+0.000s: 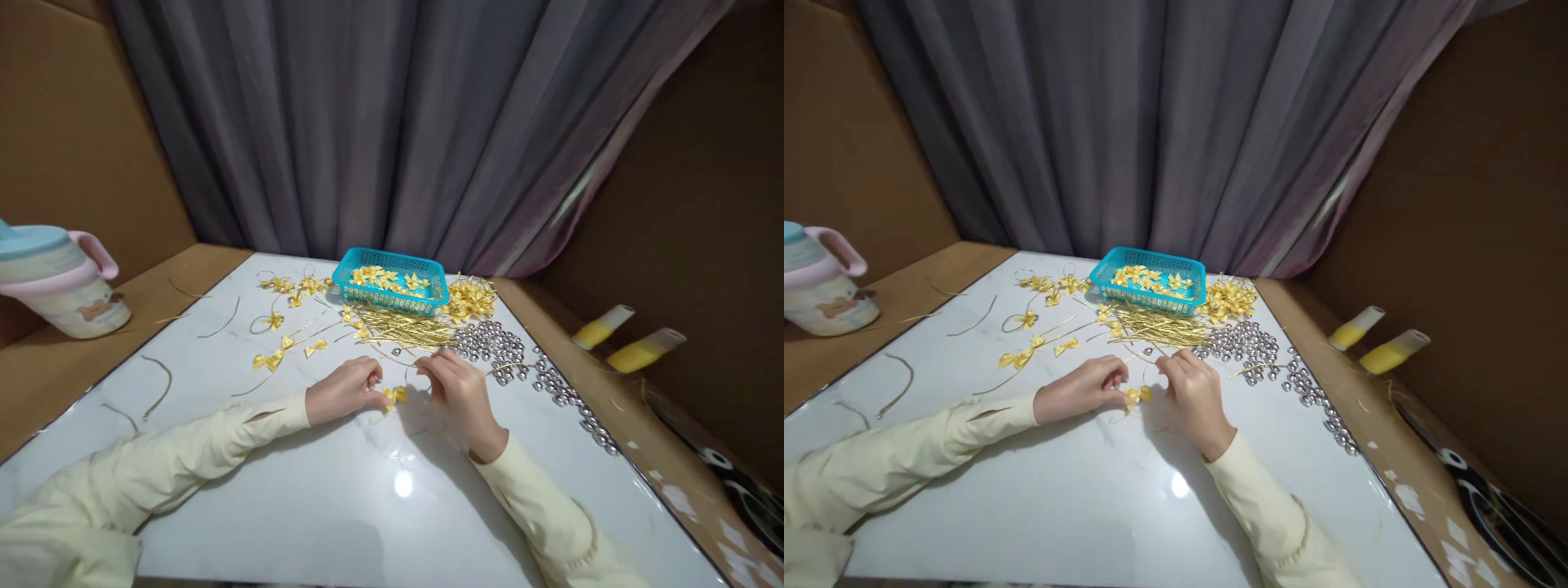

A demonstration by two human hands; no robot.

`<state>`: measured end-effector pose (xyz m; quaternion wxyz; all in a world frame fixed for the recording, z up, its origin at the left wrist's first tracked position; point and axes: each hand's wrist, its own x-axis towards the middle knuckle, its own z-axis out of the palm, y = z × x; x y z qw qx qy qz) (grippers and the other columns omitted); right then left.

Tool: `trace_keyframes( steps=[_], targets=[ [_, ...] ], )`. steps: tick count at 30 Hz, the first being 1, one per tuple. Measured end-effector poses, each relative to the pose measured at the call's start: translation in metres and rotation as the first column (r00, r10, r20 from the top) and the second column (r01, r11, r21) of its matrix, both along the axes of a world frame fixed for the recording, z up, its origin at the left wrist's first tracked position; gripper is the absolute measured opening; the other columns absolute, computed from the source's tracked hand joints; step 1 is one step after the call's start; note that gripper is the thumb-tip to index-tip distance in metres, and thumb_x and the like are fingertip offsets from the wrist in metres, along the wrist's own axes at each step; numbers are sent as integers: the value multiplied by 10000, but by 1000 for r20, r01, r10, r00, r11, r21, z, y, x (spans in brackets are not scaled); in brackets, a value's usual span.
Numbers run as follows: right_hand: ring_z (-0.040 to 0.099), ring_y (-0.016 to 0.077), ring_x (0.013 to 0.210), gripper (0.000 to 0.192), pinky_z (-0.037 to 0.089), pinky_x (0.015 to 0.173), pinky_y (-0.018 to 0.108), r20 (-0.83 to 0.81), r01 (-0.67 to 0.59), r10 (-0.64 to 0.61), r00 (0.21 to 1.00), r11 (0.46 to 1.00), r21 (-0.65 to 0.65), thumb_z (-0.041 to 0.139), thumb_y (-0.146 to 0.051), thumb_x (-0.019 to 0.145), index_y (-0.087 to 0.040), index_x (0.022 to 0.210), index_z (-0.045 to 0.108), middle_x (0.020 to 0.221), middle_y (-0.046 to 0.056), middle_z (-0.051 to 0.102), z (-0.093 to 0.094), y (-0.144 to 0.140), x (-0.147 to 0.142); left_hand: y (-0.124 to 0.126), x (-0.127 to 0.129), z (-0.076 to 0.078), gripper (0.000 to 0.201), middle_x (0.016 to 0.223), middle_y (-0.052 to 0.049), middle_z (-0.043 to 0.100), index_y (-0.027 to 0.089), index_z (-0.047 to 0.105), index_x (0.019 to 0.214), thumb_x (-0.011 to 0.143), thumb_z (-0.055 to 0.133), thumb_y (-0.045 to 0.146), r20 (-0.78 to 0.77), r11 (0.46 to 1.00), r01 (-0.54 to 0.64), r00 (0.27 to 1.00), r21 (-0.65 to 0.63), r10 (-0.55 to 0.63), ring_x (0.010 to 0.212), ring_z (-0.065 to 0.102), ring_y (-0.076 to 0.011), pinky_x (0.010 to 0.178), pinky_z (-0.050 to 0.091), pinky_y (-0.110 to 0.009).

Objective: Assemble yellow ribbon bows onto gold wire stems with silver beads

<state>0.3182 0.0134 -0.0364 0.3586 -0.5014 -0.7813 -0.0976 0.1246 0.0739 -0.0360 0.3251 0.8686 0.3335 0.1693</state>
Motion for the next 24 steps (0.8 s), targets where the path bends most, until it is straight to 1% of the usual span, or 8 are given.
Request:
trace_keyframes(
  steps=[3,5,10,12,15,19,21,24],
  targets=[
    [507,164,620,274,365,541,246,-28,1,-2,1000,999,-34,399,10,761,-156,767,617,629,43,607,1,-1,-1,-2,1,4,144,611,38,553,156,554,769,719,635,264,-17,997,0,1000,-76,-1,576,529,-131,520,371,-210],
    [520,156,613,273,379,542,239,-52,-6,2,999,997,-72,407,5,759,-159,757,625,635,41,605,2,-2,-2,-5,2,6,100,592,37,563,155,559,747,741,593,249,-16,994,-2,1000,-106,1,560,530,-127,507,367,-204],
    [558,150,634,262,409,570,226,-115,-18,-2,993,984,-177,444,8,746,-163,747,643,667,39,626,5,-3,-3,-8,5,9,185,539,42,536,155,568,770,845,468,291,15,993,-6,1000,-119,7,521,516,-122,519,379,-213],
    [565,145,623,270,407,570,221,-131,-20,-11,991,974,-227,460,23,727,-168,732,650,659,30,632,6,-3,-2,-5,6,8,148,587,34,542,155,570,800,843,474,259,26,995,-10,1000,-98,13,551,518,-123,542,387,-218],
    [570,142,607,279,404,572,219,-150,-11,-34,988,957,-289,477,38,704,-174,709,659,642,20,638,8,-1,-1,3,10,2,79,729,2,556,155,578,817,777,577,223,24,998,2,1000,-59,-1,648,522,-139,592,406,-233],
    [567,149,612,272,400,586,231,-173,13,-75,982,942,-336,480,34,709,-171,686,658,635,26,646,11,2,1,6,16,-10,160,844,-27,555,163,586,787,692,696,230,27,998,52,998,-31,-51,804,537,-181,718,439,-282],
    [570,154,620,267,399,597,238,-184,21,-92,979,935,-354,479,24,720,-168,691,662,644,32,652,14,2,3,3,17,-14,151,896,-38,557,170,578,757,691,704,222,38,998,68,997,-14,-67,902,524,-203,793,430,-310],
    [587,159,644,282,402,612,242,-198,9,-95,976,918,-396,471,31,716,-168,691,670,656,31,666,19,2,7,-4,19,-17,92,939,-48,564,169,568,725,729,660,170,48,997,73,996,11,-73,954,506,-207,850,407,-330]
  ],
)
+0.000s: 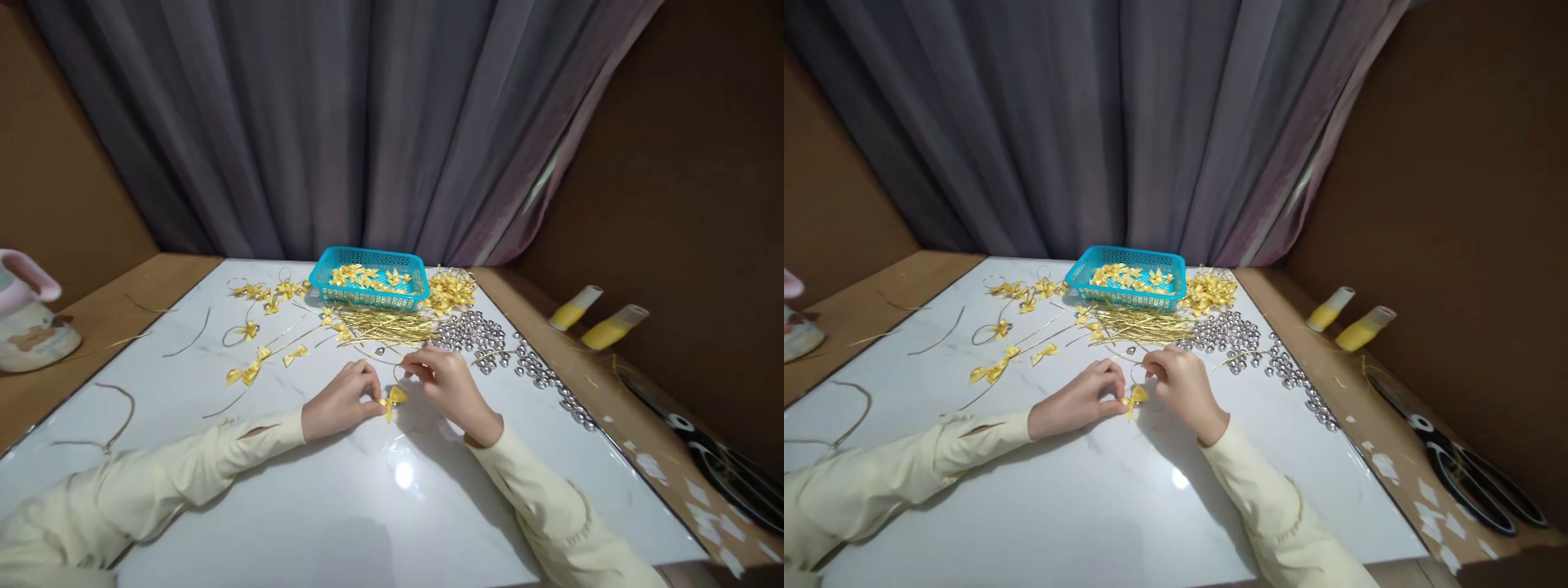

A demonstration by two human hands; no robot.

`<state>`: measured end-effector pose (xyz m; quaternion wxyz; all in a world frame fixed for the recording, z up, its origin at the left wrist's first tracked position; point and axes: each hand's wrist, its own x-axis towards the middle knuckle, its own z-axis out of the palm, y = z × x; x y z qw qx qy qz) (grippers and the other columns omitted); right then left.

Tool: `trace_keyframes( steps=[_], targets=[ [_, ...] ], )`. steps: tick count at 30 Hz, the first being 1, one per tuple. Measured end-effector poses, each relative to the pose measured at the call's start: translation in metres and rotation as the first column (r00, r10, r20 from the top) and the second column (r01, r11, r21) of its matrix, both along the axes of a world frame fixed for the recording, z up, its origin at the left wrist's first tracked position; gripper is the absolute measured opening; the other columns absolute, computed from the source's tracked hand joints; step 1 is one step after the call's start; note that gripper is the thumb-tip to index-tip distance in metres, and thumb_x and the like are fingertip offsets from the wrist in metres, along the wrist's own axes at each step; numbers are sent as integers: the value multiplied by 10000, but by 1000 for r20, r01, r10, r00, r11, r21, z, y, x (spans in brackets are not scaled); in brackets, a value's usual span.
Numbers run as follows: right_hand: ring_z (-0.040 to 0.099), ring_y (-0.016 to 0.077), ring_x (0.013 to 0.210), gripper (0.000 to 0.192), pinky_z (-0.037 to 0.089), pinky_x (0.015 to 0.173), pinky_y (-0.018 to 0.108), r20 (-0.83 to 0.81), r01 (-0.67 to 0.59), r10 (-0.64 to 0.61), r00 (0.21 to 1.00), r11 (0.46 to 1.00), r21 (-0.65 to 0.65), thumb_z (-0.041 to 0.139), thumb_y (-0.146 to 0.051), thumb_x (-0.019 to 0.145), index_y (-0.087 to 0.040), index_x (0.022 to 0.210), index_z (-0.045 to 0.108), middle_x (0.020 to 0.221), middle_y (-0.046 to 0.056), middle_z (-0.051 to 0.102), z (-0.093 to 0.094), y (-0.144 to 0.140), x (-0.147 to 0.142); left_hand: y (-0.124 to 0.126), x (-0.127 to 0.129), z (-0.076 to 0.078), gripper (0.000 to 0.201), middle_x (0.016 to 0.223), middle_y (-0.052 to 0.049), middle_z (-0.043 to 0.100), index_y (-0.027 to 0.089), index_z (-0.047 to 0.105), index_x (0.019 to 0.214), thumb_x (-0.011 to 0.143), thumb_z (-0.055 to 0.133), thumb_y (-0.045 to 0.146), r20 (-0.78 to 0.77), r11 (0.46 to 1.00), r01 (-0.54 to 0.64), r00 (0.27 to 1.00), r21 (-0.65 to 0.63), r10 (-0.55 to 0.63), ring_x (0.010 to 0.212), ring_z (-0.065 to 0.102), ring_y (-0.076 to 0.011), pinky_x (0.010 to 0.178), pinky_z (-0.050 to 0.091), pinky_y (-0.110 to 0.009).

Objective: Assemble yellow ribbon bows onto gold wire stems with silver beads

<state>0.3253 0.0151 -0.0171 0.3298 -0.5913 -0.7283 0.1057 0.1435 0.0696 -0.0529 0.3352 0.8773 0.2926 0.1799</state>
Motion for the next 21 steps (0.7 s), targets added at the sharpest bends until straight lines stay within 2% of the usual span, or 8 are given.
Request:
trace_keyframes(
  steps=[3,7,10,12,14,16,18,21],
  targets=[
    [594,137,587,286,402,567,212,-20,-68,66,998,994,-83,481,38,696,-172,628,663,601,-2,670,6,-1,5,-2,1,3,60,899,-42,589,167,563,728,760,609,147,0,1000,16,1000,23,-16,907,524,-190,822,413,-310],
    [600,118,578,268,416,588,195,-32,-154,151,988,978,-140,501,18,710,-165,594,660,592,-8,675,13,1,8,3,2,19,71,748,-13,610,166,563,748,812,542,189,-35,996,74,997,48,-73,736,553,-164,683,414,-267],
    [609,128,634,266,418,636,203,0,-228,230,973,965,-129,509,25,701,-169,653,685,646,2,692,21,6,4,11,0,36,90,713,5,614,169,561,745,825,520,180,-56,988,125,991,88,-120,699,556,-154,670,393,-260],
    [601,131,627,294,409,619,206,38,-261,267,963,959,-110,492,53,677,-162,680,693,656,14,690,28,10,-1,16,-2,48,95,688,10,610,173,557,753,834,508,177,-97,974,154,985,168,-139,685,553,-155,659,381,-261],
    [588,133,606,316,396,594,210,66,-258,263,963,963,-75,472,76,652,-149,684,692,652,30,678,35,14,-7,21,-5,61,99,662,11,610,177,545,756,842,496,174,-134,953,159,983,258,-128,660,548,-157,640,371,-265],
    [585,141,615,312,389,589,218,67,-224,225,972,974,-26,464,78,649,-139,682,686,659,43,670,42,18,-13,22,-10,73,54,653,12,623,182,528,800,841,495,171,-120,951,121,989,285,-90,656,554,-162,638,373,-271],
    [592,150,647,302,395,602,225,33,-174,173,984,984,27,459,65,667,-138,687,681,680,51,672,46,21,-17,19,-16,84,41,669,12,648,185,496,866,832,510,167,-56,973,53,998,226,-42,674,570,-163,656,384,-275],
    [604,149,645,256,414,596,226,-77,-80,86,993,994,76,473,12,712,-147,687,672,684,44,681,48,23,-20,8,-25,92,100,686,21,676,190,443,862,816,525,156,36,998,-30,999,48,29,651,580,-142,672,395,-268]
  ],
)
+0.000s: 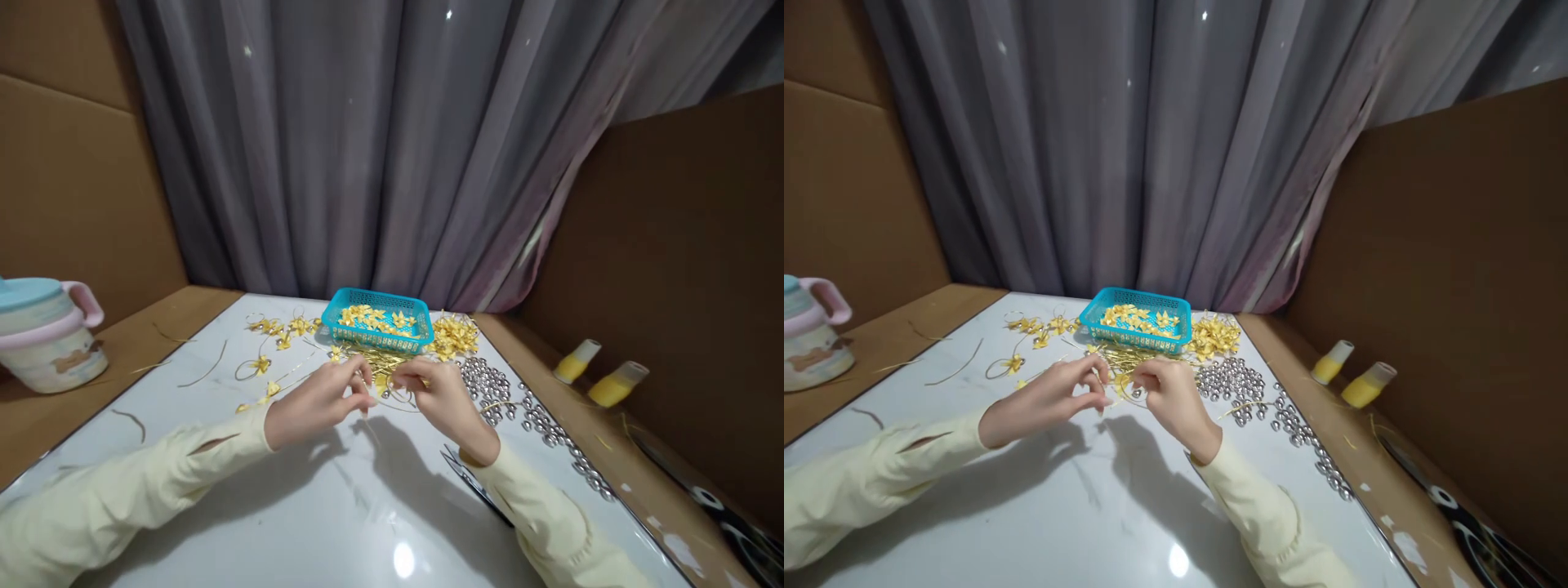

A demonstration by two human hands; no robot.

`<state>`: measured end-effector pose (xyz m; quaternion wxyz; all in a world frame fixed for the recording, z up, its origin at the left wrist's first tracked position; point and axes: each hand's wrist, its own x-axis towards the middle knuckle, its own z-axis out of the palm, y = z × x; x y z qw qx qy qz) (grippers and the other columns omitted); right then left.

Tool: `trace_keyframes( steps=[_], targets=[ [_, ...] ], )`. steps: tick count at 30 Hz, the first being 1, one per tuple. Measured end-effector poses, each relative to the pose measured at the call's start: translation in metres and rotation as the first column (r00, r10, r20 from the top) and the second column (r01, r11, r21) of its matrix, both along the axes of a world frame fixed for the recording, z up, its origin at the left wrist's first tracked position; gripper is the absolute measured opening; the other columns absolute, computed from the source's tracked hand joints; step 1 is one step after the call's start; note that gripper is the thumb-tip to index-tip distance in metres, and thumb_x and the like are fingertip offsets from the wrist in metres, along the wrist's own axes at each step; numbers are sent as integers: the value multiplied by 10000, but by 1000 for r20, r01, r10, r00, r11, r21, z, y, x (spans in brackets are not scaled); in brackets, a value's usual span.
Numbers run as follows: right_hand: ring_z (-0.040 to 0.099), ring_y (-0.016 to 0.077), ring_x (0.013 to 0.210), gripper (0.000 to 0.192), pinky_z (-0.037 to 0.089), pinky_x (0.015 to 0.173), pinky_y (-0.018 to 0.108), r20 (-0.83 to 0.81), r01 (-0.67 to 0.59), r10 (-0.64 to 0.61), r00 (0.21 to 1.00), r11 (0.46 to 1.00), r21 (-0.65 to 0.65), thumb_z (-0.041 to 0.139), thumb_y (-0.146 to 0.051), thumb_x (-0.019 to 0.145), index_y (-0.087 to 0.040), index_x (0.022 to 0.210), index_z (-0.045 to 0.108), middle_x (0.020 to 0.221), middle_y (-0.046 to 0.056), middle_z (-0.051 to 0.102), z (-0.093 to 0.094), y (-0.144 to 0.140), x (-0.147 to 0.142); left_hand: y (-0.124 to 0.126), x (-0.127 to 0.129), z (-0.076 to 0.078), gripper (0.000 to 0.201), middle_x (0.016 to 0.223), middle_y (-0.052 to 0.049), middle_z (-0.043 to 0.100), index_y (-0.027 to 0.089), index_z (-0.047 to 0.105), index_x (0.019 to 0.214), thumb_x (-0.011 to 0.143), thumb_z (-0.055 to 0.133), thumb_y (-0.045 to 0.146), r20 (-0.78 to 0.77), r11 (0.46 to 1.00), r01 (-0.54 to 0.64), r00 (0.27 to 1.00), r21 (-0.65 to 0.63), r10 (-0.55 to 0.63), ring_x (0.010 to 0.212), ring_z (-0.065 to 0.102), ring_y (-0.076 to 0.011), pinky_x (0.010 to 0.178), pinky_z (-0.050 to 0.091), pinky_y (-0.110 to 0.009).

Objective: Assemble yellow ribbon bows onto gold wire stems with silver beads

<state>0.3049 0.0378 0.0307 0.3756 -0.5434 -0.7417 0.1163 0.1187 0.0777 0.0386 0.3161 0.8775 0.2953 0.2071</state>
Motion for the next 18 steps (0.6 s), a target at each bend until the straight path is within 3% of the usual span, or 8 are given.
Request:
trace_keyframes(
  steps=[6,10,18],
  targets=[
    [584,135,562,159,420,522,218,-183,29,-43,982,996,-79,548,-135,748,-152,637,661,613,23,674,0,-3,-4,0,-9,-9,185,747,3,696,195,427,929,847,506,340,-23,968,20,999,-248,-27,688,600,-159,642,413,-274],
    [587,133,580,142,427,561,229,-257,3,-40,966,990,-142,568,-146,742,-157,644,670,628,19,685,8,-11,-7,12,-5,-6,343,852,-29,666,173,552,845,939,304,390,21,993,48,999,-111,-46,813,593,-155,763,407,-289],
    [594,126,618,242,426,605,225,-143,-8,1,990,999,-52,510,1,713,-167,646,670,637,6,671,16,-20,-7,1,9,0,349,691,16,617,167,573,721,949,337,284,9,998,45,999,44,-45,642,561,-108,645,384,-232]
  ],
)
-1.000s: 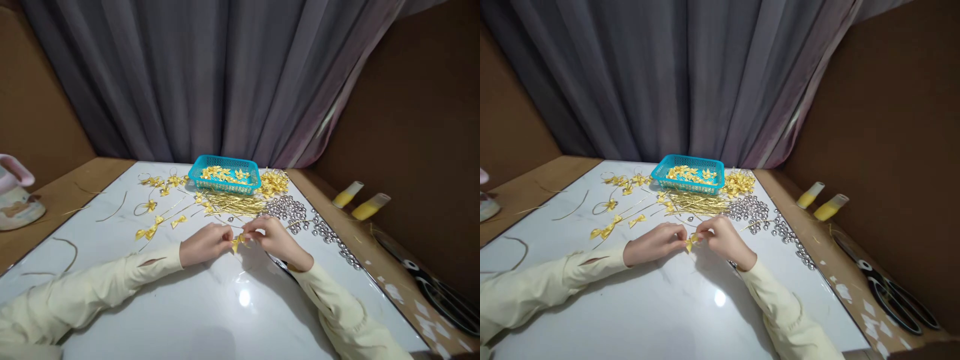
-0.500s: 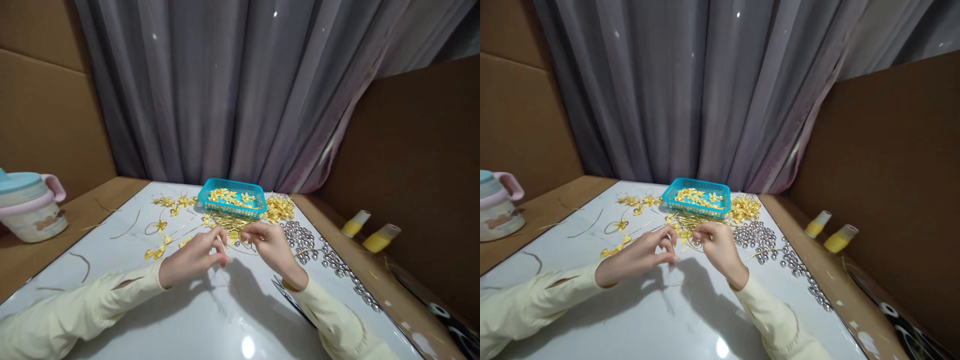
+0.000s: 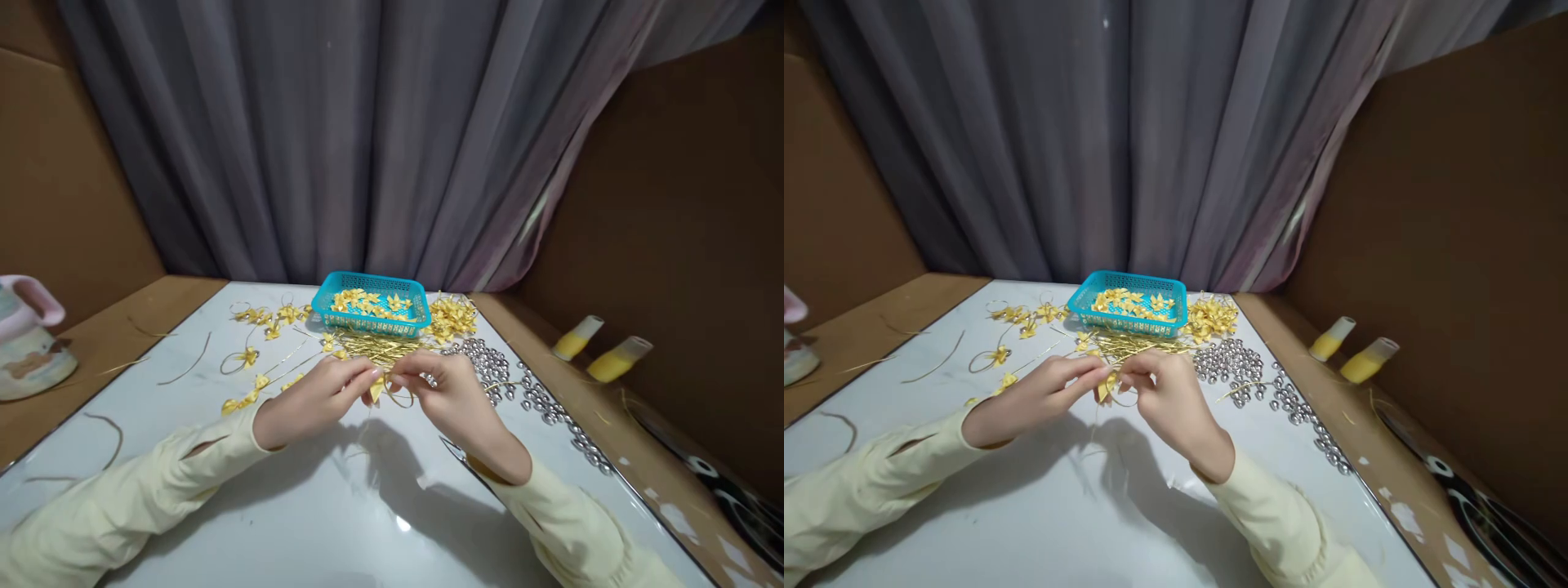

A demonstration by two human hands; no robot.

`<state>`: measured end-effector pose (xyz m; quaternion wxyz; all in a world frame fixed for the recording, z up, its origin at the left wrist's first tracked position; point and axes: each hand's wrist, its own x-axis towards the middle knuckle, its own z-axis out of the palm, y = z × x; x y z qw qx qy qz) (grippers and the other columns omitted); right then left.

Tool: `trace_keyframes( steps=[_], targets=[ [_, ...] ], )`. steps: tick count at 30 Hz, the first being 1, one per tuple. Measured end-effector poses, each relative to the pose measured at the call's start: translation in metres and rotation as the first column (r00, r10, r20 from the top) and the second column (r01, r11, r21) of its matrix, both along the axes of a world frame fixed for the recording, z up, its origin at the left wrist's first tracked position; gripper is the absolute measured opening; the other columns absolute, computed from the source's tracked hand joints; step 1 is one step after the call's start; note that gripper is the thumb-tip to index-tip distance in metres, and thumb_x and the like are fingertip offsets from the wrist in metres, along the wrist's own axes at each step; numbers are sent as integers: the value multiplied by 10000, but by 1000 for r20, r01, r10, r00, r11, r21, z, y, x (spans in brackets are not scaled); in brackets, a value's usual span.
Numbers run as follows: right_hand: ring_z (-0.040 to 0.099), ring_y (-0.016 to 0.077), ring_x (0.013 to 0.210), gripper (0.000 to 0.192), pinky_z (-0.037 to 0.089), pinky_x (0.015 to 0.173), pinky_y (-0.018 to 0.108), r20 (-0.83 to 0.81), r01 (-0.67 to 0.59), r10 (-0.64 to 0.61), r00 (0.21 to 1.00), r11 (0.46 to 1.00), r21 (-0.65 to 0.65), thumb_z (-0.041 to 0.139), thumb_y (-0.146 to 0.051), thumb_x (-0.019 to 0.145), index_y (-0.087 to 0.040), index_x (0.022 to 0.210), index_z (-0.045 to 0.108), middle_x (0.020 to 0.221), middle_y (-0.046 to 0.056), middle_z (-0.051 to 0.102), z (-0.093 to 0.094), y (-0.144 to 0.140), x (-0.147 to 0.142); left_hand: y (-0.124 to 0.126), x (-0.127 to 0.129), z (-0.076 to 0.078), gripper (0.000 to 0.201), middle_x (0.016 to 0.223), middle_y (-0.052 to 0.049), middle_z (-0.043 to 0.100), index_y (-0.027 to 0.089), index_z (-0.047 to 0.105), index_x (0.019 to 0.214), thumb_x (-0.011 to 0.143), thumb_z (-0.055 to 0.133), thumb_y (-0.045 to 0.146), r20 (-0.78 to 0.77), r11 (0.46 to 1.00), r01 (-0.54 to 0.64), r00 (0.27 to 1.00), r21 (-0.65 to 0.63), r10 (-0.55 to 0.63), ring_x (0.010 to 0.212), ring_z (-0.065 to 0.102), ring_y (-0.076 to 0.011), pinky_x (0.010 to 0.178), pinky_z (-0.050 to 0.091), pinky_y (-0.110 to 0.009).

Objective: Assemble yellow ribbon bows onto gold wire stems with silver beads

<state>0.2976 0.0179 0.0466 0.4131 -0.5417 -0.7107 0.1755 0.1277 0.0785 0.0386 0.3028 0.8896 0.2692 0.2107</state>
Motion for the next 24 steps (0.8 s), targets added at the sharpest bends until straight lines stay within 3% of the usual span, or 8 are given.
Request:
trace_keyframes(
  steps=[3,8,12,16,24],
  targets=[
    [595,136,651,278,411,616,231,137,-17,19,990,1000,-12,483,47,679,-158,657,670,660,17,671,2,-4,1,0,-1,-2,321,643,23,561,168,529,710,950,329,241,7,991,35,999,128,-36,583,510,-100,591,358,-227],
    [561,138,621,270,355,595,235,344,36,-26,939,999,-22,480,43,638,-157,618,660,598,21,641,5,-8,-2,-1,-4,-7,312,622,18,484,173,479,711,958,300,242,-43,926,111,994,361,-103,572,468,-117,555,339,-241],
    [531,129,592,276,319,617,246,403,78,-53,914,996,-46,468,47,603,-159,595,652,547,8,605,5,-9,-6,-5,-3,-9,329,630,5,490,169,492,724,962,278,245,-63,879,134,991,458,-118,599,479,-135,600,372,-258],
    [512,131,599,265,295,651,266,417,81,-51,907,995,-56,460,50,596,-157,558,622,552,9,588,3,-10,-8,-8,-2,-9,353,617,2,497,173,496,698,959,265,228,-93,871,162,987,465,-133,605,474,-142,652,397,-275],
    [491,146,622,208,285,661,287,409,122,-82,909,990,-74,495,17,592,-143,588,628,608,34,616,0,-13,-12,-14,1,-12,253,755,-41,614,152,550,850,938,348,278,-52,916,115,993,385,-103,708,550,-168,706,418,-308]
  ],
)
